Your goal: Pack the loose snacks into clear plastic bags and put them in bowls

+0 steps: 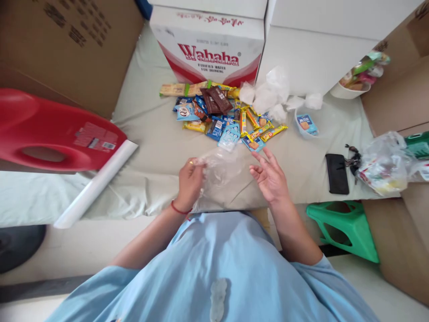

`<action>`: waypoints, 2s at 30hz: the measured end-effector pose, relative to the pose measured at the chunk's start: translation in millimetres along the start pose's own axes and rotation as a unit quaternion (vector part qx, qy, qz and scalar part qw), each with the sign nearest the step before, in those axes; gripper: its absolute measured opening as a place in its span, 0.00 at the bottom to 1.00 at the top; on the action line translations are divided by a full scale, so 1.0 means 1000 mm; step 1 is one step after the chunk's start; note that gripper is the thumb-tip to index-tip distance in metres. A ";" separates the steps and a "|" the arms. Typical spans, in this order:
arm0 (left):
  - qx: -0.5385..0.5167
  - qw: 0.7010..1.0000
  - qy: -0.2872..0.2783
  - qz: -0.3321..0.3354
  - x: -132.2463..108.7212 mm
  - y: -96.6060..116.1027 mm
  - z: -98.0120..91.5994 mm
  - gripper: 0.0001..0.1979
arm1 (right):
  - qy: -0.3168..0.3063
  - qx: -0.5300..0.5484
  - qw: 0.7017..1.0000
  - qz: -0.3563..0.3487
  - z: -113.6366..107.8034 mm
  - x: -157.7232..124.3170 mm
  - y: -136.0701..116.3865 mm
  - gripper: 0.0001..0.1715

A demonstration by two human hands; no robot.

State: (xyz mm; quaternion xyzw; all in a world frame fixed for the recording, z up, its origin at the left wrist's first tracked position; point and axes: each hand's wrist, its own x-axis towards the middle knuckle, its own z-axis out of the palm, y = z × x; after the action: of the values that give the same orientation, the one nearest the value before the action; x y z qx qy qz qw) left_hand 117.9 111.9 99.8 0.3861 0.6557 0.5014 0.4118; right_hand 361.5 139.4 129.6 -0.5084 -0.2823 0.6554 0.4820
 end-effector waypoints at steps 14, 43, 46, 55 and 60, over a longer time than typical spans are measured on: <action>-0.176 0.957 0.002 -0.230 0.002 0.000 -0.019 0.14 | -0.023 -0.167 0.986 -0.005 0.040 0.022 0.066 0.25; 0.481 0.808 -0.210 0.267 -0.009 -0.064 -0.065 0.32 | 0.103 -0.525 0.839 -0.096 -0.068 0.028 0.012 0.28; 0.492 0.799 -0.208 0.275 -0.012 -0.065 -0.069 0.32 | 0.088 -0.658 0.729 -0.169 -0.038 0.078 0.003 0.25; 0.495 0.809 -0.164 0.272 -0.034 -0.072 -0.074 0.30 | 0.082 -0.688 0.718 -0.065 -0.009 0.130 0.010 0.27; 0.485 0.810 -0.165 0.285 -0.033 -0.072 -0.075 0.29 | -0.013 -0.622 0.760 -0.185 -0.037 0.114 -0.022 0.18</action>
State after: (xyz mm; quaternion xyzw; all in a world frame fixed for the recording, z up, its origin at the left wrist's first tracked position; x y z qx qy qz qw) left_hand 53.1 41.9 46.8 0.7822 0.5962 0.1422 0.1114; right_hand 401.7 248.3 91.5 -0.6259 -0.7228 0.2403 0.1675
